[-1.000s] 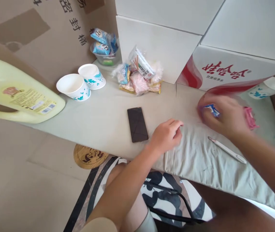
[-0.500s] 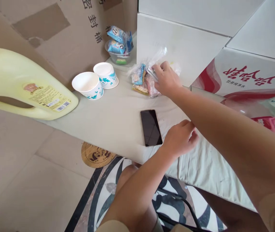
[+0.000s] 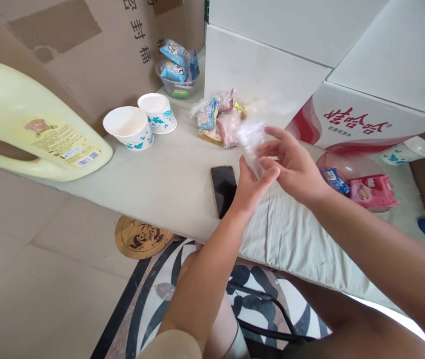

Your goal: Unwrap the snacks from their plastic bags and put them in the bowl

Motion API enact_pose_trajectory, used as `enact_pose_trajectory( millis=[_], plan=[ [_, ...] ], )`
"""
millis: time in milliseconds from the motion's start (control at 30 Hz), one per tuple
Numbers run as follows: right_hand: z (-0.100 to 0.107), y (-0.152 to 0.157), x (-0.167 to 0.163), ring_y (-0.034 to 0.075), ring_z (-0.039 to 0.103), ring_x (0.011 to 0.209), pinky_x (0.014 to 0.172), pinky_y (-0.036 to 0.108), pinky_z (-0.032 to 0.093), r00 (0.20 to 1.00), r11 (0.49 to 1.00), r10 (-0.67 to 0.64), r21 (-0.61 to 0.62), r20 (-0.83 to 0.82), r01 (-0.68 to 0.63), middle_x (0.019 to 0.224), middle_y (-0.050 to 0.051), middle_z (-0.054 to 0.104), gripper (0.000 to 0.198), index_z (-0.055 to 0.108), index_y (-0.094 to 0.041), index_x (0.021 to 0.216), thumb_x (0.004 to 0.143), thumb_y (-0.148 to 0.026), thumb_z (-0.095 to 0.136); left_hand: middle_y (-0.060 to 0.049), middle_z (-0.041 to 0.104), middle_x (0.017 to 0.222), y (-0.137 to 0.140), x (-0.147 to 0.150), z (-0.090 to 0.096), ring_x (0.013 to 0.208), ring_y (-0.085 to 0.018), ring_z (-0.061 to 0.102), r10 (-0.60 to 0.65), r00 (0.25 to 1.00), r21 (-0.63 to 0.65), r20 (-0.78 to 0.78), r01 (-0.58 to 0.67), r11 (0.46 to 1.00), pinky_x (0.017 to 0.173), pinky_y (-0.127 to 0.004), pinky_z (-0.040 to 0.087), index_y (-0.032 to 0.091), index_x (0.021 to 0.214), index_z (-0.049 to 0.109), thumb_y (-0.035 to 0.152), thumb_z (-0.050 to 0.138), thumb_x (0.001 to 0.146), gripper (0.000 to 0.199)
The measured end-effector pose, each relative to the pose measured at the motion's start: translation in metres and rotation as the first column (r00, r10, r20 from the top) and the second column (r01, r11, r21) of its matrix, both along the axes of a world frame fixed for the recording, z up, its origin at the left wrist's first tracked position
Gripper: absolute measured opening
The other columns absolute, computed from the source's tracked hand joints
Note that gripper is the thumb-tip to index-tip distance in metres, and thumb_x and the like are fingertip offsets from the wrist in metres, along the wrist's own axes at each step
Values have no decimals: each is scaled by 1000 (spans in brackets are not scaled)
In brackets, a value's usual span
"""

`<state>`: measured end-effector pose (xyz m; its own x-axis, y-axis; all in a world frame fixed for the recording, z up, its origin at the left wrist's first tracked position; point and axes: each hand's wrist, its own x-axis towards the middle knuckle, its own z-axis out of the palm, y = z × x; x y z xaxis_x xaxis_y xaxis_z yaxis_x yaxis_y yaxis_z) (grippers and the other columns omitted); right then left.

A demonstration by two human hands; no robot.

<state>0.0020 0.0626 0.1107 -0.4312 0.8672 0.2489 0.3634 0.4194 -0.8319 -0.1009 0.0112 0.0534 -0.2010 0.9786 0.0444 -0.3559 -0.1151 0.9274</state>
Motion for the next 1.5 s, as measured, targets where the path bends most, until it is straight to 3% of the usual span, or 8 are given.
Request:
enact_pose_trajectory(
  millis=[100,267,533,800,967,1133,1300,1500],
  plan=[
    [32,-9,-9,18,69,94,84,36,59,970,957,167,-209,-177,-203,101,2,73,35,59,-27,122,89,-35,62,-8,66,133,-7,-7,8,123,-23,66,-67,956,-30,286,79,996,90,-38,58,29,138,47,23,50,98,41],
    [65,5,-56,16,65,80,80,32,54,981,986,153,85,-121,-143,80,-1,66,11,62,-25,97,91,-18,55,-9,66,132,1,-21,-3,117,-21,67,155,888,-310,433,-16,951,90,-32,59,21,120,57,16,63,83,37],
    [-9,62,-223,29,47,134,110,47,41,751,753,269,354,603,-555,142,6,55,19,66,-20,94,84,-8,54,-6,70,114,20,-24,-20,98,-17,67,94,907,-444,410,108,889,75,-29,59,23,108,60,23,68,81,28],
    [-40,95,-270,32,56,124,110,51,41,616,819,18,342,787,-461,135,10,63,29,70,-19,103,83,-5,56,-6,71,103,17,-36,-25,85,-19,59,-51,977,-487,208,149,861,64,-31,51,22,85,62,22,67,83,5],
    [17,73,-228,28,61,123,109,45,46,772,833,37,407,635,-375,130,12,67,26,73,-15,105,90,-13,53,-6,69,95,15,-34,-25,84,-18,65,2,959,-499,283,145,855,65,-27,55,21,92,59,13,70,72,25],
    [66,38,-82,24,70,109,98,43,53,950,974,-115,157,-292,166,93,-2,73,12,64,-29,71,80,-26,57,-7,71,100,13,-33,-22,87,-17,68,137,926,-481,352,53,875,71,-26,57,19,98,61,11,67,72,28],
    [-2,-10,49,31,70,111,89,51,58,669,867,-497,-349,-553,356,91,6,75,12,62,-29,70,66,-31,50,-2,70,88,15,-24,-15,78,-14,69,230,872,-400,432,-43,916,70,-25,57,21,97,61,16,68,72,26],
    [-101,-15,70,24,71,94,96,44,58,542,699,-675,-668,-501,254,75,4,71,11,54,-26,67,64,-33,62,-1,71,94,19,10,-9,88,-18,72,313,870,-287,380,-211,935,82,-34,58,24,97,61,17,71,68,31]
  ],
)
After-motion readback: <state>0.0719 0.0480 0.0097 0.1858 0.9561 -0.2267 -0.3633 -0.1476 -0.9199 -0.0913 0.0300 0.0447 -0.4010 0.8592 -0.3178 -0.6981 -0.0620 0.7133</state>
